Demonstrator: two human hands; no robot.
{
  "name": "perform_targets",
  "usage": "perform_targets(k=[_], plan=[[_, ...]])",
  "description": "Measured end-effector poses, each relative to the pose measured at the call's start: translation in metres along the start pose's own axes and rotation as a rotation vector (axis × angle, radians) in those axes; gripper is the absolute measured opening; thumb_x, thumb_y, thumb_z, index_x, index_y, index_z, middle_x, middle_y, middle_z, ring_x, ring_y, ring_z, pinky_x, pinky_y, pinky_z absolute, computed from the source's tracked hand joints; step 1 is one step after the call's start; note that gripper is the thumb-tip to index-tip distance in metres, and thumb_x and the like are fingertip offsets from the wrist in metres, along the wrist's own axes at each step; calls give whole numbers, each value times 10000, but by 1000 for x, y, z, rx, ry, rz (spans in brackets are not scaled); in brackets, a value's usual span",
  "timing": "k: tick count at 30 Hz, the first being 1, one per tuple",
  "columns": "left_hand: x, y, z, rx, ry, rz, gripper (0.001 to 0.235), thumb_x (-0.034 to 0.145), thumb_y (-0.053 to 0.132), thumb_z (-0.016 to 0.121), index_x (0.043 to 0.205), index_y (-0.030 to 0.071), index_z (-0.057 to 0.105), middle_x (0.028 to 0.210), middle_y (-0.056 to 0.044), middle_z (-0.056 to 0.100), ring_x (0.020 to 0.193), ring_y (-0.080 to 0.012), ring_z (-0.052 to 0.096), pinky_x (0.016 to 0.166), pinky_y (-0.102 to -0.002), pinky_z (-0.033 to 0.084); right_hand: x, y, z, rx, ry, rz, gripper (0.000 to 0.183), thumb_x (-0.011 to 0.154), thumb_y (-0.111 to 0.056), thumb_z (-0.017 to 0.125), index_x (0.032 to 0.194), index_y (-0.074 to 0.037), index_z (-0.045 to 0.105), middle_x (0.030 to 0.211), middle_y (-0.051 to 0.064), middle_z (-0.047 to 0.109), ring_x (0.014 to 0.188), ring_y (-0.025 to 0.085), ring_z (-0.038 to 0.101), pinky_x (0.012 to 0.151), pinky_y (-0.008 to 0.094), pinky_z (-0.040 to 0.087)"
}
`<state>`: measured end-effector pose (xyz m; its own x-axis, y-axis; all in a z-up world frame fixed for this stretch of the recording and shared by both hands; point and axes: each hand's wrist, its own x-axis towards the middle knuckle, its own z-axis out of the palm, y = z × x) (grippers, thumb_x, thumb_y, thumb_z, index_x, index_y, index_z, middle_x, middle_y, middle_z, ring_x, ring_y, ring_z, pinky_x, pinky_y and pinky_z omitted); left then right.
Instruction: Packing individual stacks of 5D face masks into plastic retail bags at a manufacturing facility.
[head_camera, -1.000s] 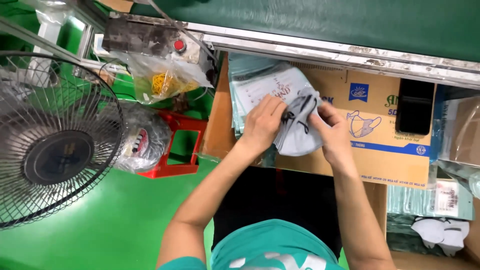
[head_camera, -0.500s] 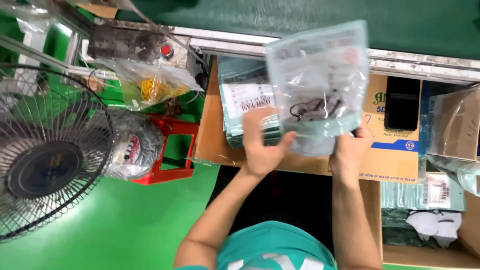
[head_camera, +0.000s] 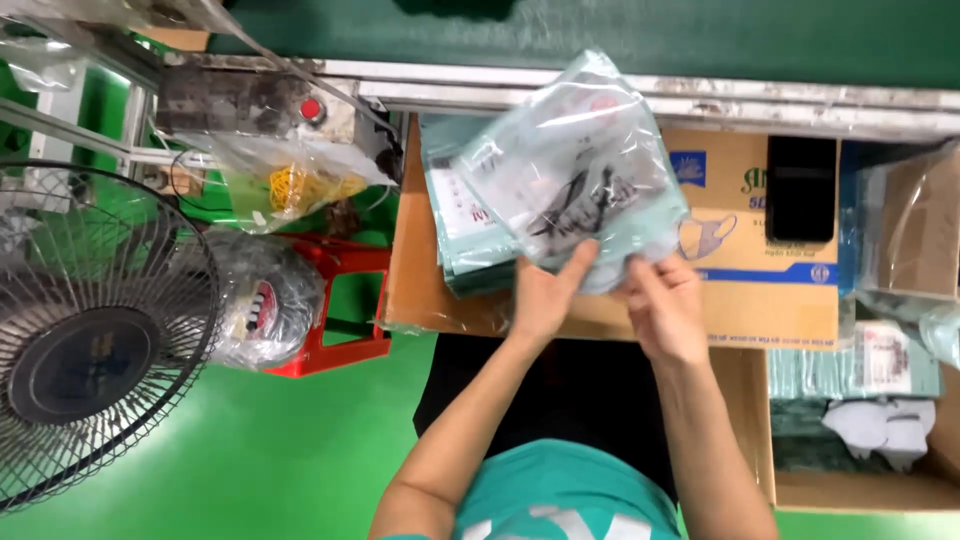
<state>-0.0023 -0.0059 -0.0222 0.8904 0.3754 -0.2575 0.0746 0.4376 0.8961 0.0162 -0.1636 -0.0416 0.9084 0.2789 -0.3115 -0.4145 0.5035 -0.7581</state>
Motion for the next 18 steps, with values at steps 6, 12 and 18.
perform_targets(k=[6,12,18], plan=[[-34,0,18,199,-407,105,378,965,175,729,1267,-36,644,1216,-101,705,1124,-229,661,983,-355,529,3,-11,18,53,236,-341,161,1049,-38,566,1166,22,659,1086,83,734,953,128,710,865,271,579],[-54,121,17,737,-442,689,226,1011,152,717,1234,119,699,1149,-79,731,1103,-294,728,989,-355,575,-31,-87,46,-590,-4,-512,324,961,29,675,1272,-6,594,1125,64,721,1058,90,697,935,246,566],[-26,136,24,769,-426,835,257,905,144,804,1120,35,715,1098,-99,739,998,-308,740,902,-384,586,-51,-81,33,-1173,176,-474,240,875,66,822,1088,13,727,803,122,664,723,173,577,653,311,468]])
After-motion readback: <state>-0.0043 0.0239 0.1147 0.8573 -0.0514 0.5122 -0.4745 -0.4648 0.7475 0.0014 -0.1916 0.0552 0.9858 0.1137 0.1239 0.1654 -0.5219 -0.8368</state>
